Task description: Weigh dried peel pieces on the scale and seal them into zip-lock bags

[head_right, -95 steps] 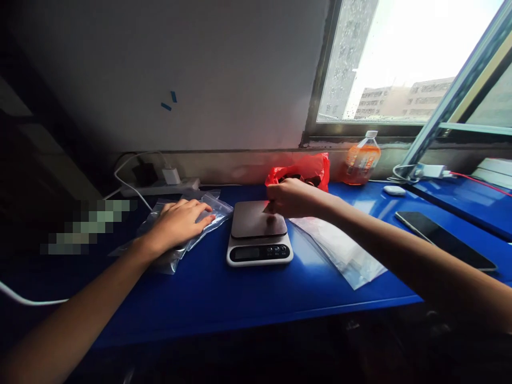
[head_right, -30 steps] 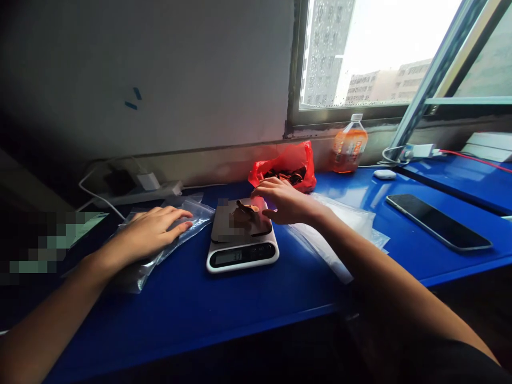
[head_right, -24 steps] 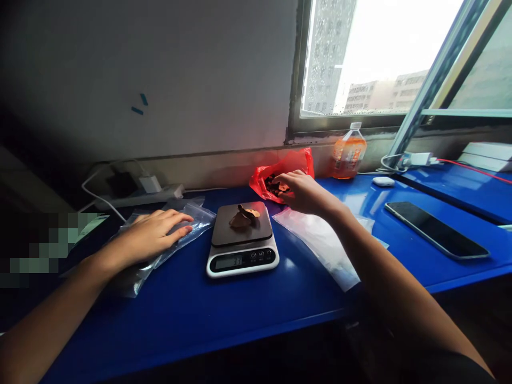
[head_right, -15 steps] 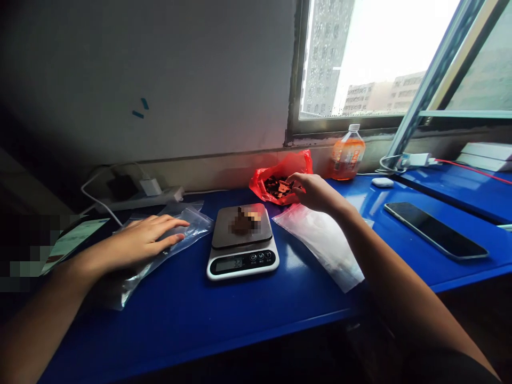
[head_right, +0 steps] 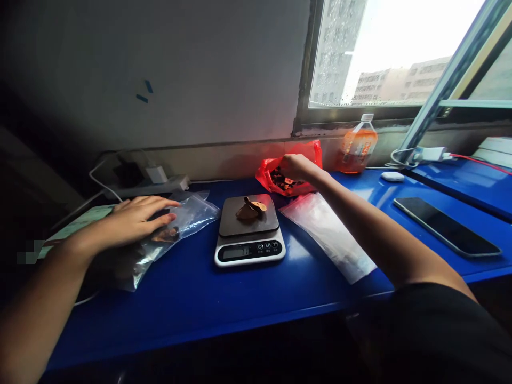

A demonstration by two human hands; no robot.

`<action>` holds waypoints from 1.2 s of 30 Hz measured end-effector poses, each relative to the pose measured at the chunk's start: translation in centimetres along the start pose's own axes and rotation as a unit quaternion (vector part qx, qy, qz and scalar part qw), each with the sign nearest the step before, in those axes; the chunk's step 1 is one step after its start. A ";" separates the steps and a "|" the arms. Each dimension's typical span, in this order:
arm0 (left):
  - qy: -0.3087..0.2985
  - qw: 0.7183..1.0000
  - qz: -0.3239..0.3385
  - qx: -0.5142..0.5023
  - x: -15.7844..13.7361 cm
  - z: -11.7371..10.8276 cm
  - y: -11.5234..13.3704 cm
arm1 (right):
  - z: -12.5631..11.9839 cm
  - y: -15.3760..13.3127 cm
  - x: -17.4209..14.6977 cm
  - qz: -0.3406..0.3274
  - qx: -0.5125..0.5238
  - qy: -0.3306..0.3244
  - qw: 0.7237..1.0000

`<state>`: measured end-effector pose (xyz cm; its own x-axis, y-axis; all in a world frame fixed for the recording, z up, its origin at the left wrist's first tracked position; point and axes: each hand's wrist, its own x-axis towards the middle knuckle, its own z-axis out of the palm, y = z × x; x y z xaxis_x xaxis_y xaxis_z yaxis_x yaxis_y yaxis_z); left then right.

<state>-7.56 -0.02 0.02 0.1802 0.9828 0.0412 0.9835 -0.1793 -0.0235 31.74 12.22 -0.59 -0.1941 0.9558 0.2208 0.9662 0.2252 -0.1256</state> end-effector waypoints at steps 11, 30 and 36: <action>-0.053 0.998 -0.007 0.016 0.0 0.6 0.8 | 1.5 -1.1 1.5 0.066 -0.044 0.001 0.997; -0.029 0.997 0.062 0.037 -1.4 0.4 3.7 | 1.9 -4.7 -9.1 -0.020 0.227 0.254 0.940; -0.119 0.989 0.091 0.014 -1.9 0.7 4.7 | 0.8 -5.3 -10.0 -0.029 0.228 0.265 0.937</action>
<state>-3.29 -2.75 -0.87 0.3427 0.9175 -0.2018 0.9335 -0.3568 -0.0367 28.41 1.61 -2.91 -0.0164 0.7389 0.6737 0.7602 0.4469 -0.4716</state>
